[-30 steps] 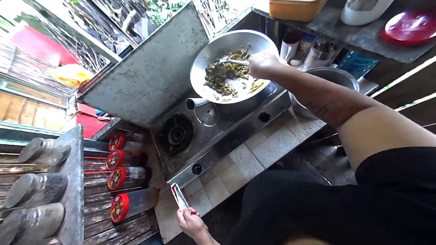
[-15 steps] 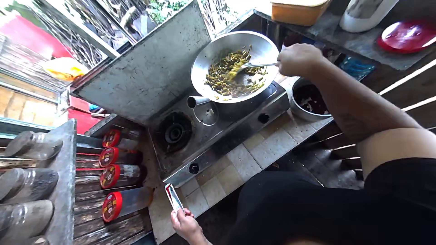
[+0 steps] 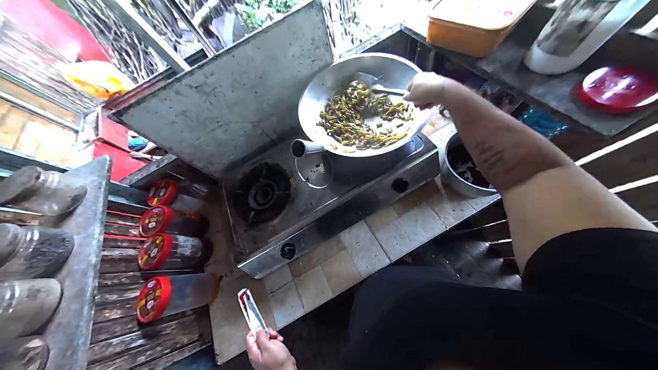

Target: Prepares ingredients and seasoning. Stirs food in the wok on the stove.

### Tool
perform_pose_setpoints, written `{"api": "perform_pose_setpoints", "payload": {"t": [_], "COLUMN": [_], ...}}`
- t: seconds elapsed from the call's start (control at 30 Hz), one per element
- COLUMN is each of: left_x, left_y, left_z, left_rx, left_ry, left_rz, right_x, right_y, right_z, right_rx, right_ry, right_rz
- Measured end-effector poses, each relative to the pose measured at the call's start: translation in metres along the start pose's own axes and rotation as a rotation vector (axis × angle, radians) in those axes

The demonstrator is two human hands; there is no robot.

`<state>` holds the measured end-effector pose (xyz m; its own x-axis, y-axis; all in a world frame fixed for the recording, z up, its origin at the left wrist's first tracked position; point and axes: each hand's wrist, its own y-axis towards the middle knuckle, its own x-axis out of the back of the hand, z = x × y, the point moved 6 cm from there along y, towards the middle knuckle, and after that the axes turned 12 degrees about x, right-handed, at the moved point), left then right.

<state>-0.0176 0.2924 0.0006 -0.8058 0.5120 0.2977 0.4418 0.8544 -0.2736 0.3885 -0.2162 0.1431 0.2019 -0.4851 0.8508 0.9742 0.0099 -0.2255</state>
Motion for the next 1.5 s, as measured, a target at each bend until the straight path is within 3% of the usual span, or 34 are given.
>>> {"api": "perform_pose_setpoints", "payload": {"t": [0.07,0.17,0.27,0.37,0.53,0.63,0.73,0.83,0.93,1.03,1.13,1.3,1.4,1.5], "left_x": [-0.001,-0.005,-0.009,-0.007,-0.003,-0.005,-0.009,-0.017,-0.023,-0.024,-0.020,-0.015,-0.011,-0.009], "left_y": [0.000,0.001,0.002,0.003,0.004,0.004,0.006,0.010,0.014,0.016,0.017,0.014,0.015,0.018], "left_z": [-0.001,-0.005,-0.009,-0.010,-0.006,-0.006,-0.005,-0.006,-0.010,-0.015,-0.014,-0.007,-0.004,-0.004], "left_rx": [0.021,0.014,-0.001,-0.011,-0.013,-0.010,-0.005,0.007,0.007,-0.010,-0.015,-0.008,-0.022,-0.029], "left_ry": [0.006,-0.006,-0.022,-0.029,-0.033,-0.019,-0.020,-0.021,-0.021,-0.012,-0.024,-0.016,-0.003,0.011], "left_rz": [-0.001,0.004,0.007,0.006,0.002,0.008,0.016,0.037,0.068,0.076,0.058,0.052,0.060,0.056], "right_x": [-0.008,0.025,0.059,0.055,-0.017,-0.037,-0.022,0.008,0.038,0.057,0.068,0.012,-0.025,-0.018], "right_y": [0.000,-0.038,-0.066,-0.074,-0.007,-0.011,-0.070,-0.107,-0.102,-0.093,-0.098,-0.049,-0.019,-0.045], "right_z": [0.012,0.025,0.013,0.013,0.007,0.035,0.065,0.061,0.048,0.041,0.045,0.033,0.041,0.074], "right_rx": [0.124,0.184,-0.014,-0.185,0.025,0.176,0.237,0.169,-0.014,-0.168,-0.168,-0.009,0.081,0.175], "right_ry": [-0.127,-0.297,-0.411,-0.387,0.010,-0.242,-0.509,-0.575,-0.620,-0.680,-0.635,-0.252,-0.308,-0.450], "right_rz": [0.035,-0.008,-0.103,-0.034,0.081,0.072,0.002,-0.127,-0.182,-0.082,0.056,0.183,0.077,-0.058]}}
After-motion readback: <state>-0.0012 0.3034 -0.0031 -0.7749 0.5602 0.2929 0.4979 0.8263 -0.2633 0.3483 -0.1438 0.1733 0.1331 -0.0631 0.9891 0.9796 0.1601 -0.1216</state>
